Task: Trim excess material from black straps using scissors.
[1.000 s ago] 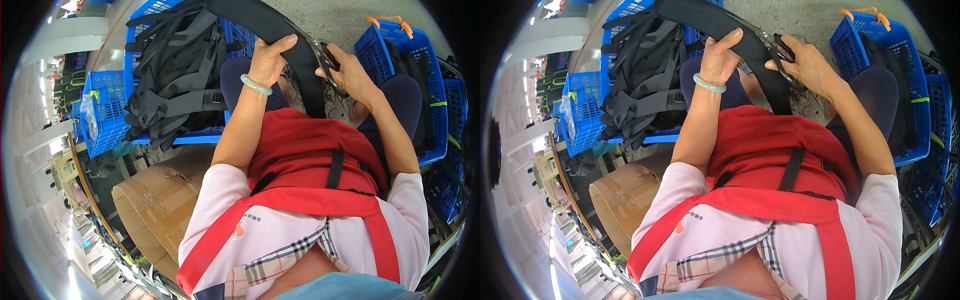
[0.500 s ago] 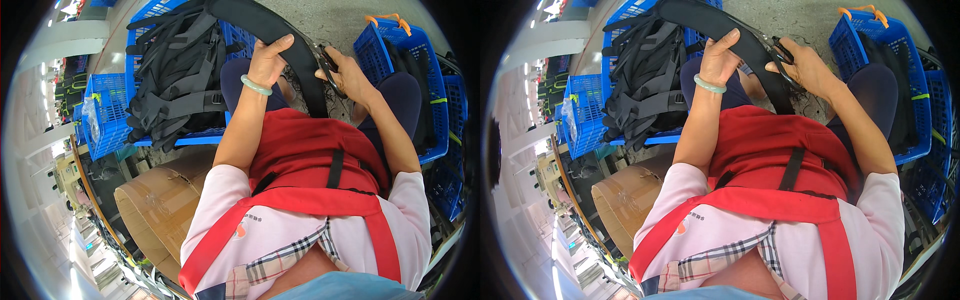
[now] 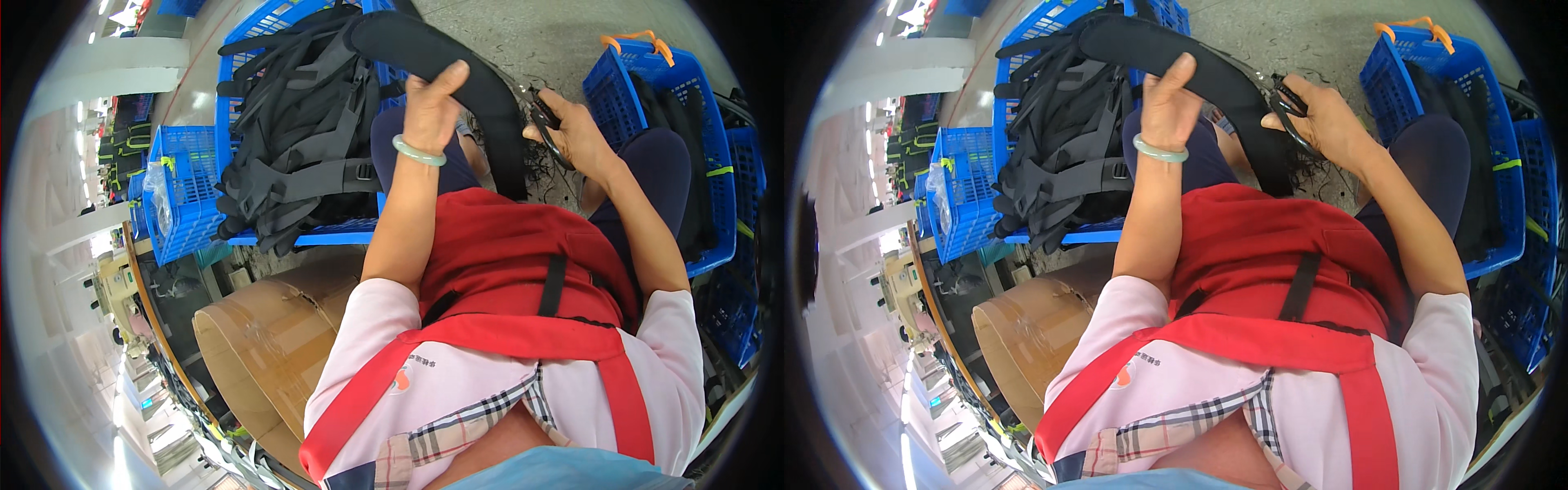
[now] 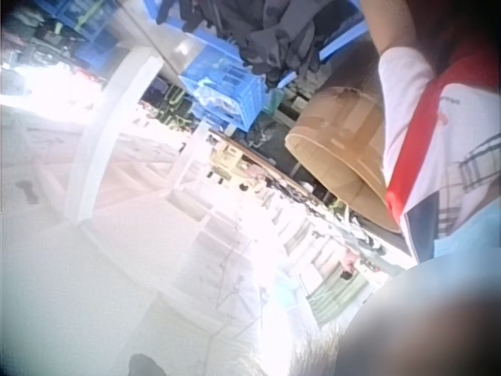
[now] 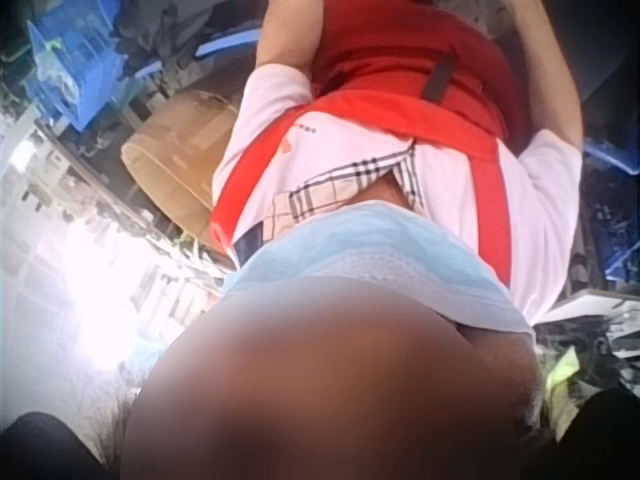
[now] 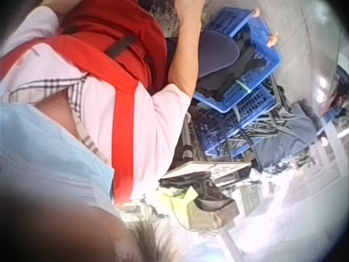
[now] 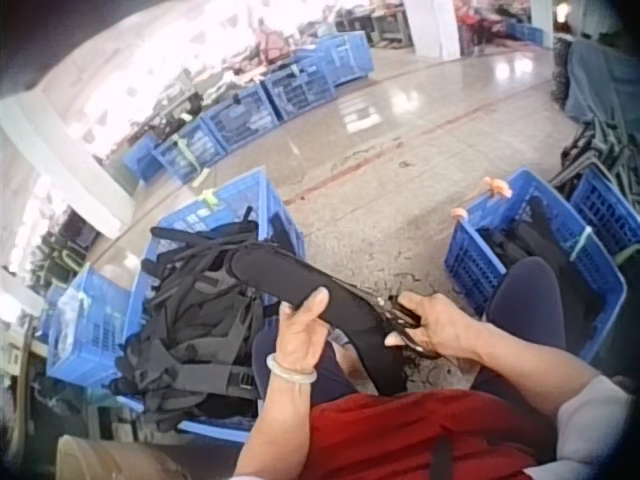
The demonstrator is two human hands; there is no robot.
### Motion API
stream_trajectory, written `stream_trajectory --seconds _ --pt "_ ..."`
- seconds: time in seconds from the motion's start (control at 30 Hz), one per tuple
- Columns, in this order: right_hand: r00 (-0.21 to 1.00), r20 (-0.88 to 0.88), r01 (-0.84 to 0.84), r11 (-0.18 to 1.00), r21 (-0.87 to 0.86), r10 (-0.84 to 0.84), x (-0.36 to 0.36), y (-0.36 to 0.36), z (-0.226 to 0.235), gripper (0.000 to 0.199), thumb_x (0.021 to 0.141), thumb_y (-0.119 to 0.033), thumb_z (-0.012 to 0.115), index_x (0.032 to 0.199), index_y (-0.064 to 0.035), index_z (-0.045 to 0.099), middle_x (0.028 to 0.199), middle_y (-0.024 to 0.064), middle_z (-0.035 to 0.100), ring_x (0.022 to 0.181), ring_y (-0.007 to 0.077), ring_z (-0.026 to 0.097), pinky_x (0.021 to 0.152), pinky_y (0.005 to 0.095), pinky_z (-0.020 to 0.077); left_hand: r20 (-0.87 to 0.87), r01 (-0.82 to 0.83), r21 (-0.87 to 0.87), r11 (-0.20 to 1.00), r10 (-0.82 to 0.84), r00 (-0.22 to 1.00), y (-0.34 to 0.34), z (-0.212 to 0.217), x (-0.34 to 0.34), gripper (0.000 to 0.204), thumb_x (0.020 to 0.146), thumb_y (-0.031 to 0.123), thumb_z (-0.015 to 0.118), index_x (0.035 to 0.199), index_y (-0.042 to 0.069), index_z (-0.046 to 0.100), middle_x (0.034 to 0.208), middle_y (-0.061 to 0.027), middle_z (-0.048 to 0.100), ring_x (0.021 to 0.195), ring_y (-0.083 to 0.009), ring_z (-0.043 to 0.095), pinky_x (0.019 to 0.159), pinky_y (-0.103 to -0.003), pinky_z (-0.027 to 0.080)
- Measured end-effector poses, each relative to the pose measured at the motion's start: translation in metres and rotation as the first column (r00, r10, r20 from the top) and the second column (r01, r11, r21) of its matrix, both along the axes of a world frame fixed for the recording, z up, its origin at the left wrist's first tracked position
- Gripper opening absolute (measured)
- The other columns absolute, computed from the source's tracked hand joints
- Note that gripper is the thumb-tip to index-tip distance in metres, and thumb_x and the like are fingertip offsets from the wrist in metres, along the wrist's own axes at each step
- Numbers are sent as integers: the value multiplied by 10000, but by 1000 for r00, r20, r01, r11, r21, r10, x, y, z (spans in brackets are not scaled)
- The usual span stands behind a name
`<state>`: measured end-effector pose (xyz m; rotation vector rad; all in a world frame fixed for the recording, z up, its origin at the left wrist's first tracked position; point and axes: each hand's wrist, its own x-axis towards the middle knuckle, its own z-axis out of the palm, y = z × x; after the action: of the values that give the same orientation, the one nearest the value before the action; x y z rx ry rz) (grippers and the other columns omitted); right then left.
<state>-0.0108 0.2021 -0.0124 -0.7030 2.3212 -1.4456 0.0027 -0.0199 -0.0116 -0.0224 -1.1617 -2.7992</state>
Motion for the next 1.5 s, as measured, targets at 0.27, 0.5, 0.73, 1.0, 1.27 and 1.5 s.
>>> stream_trajectory --seconds 0.27,0.5,0.73,1.0,1.27,1.5 --pt "1000 0 12 995 98 -12 6 -8 8 511 796 -417 721 941 5 472 666 153 520 617 273 432 607 374 416 33 68 49 996 -70 997 -2 -3 1 140 811 -39 680 916 53 668 900 -39 673 825 -150 642 789 -304 514" --pt "1000 -9 1 990 143 0 7 -11 13 534 795 -442 711 974 15 500 695 172 551 633 299 485 621 378 429 -8 96 20 995 -96 995 4 -6 3 142 813 -42 678 916 56 672 894 -41 676 837 -159 647 783 -317 518" --pt "998 2 -67 988 139 68 2 -4 9 552 799 -373 725 1086 6 443 708 136 496 662 220 414 636 343 413 48 115 50 992 -118 992 2 -7 5 137 815 -42 675 913 53 673 898 -42 677 843 -163 647 791 -316 516" --pt "993 19 -121 980 157 119 2 0 8 547 802 -384 717 1048 -7 407 730 170 463 681 246 372 634 351 396 62 114 63 991 -118 991 3 -8 4 129 822 -34 671 916 54 671 900 -43 675 843 -171 651 788 -323 524" --pt "998 -42 -44 994 95 48 4 -5 6 497 820 -425 692 988 5 511 686 192 533 628 322 467 618 380 423 29 167 17 986 -167 986 3 -13 5 138 843 -6 653 955 71 679 939 -32 680 898 -183 647 840 -365 512" --pt "998 -62 -29 996 81 34 1 -4 3 531 813 -449 694 995 16 510 692 202 553 627 327 511 615 386 435 5 168 -10 986 -168 986 1 -18 3 158 841 -18 651 973 66 674 971 -34 675 927 -181 643 843 -363 517"
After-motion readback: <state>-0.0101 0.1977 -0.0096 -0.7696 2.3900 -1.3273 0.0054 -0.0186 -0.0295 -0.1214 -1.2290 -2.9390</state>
